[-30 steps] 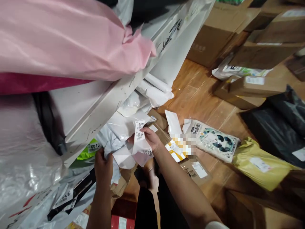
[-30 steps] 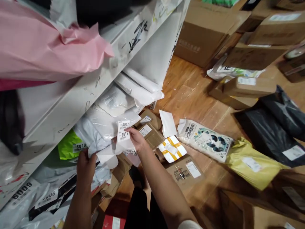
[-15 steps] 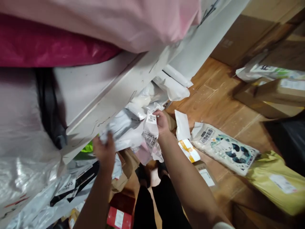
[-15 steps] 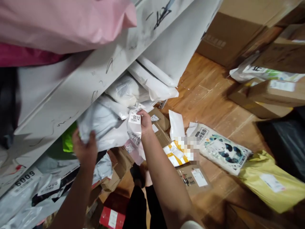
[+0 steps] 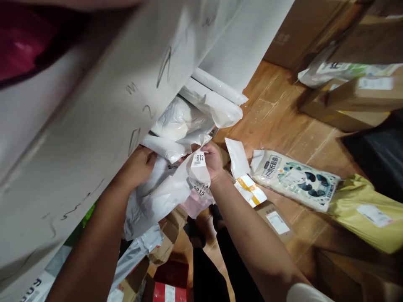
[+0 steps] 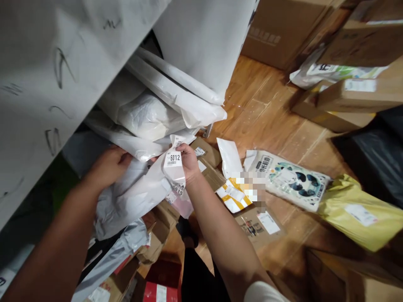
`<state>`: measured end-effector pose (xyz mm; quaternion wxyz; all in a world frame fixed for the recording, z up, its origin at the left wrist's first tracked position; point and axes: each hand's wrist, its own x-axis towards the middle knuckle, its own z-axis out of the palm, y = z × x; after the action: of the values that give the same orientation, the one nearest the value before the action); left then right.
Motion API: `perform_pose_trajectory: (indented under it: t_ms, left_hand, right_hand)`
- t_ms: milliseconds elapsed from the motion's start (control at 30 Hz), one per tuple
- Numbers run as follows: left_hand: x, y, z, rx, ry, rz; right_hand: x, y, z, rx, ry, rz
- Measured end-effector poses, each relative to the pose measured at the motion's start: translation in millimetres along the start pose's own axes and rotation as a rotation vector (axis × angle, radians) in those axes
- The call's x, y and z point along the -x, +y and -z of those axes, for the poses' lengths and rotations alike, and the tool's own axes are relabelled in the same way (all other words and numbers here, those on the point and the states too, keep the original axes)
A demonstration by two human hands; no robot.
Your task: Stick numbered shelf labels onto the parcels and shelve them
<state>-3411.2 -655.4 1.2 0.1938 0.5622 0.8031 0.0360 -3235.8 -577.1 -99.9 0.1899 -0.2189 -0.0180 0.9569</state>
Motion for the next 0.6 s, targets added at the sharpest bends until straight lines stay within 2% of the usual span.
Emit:
perform_pose_trajectory:
  t_ms: [100, 233, 367, 600]
  left_hand:
    - [-2, 6, 0.7, 0.014, -0.029, -0.007]
    - [-4, 16, 2.7, 0.036, 0.003, 0.122]
    - [-11, 15, 4.2, 0.079, 0.008, 0.139]
    - [-9, 18, 7.0, 0.104, -0.001, 0.193]
  right_hand:
    - [20, -5, 8, 0.074, -0.042, -0.111]
    - [57, -3, 21, 0.255, -0.104, -0.185]
    - [75, 18, 28, 0.427, -0.054, -0.113]
    - [64, 59, 35, 0.424, 0.104, 0.07]
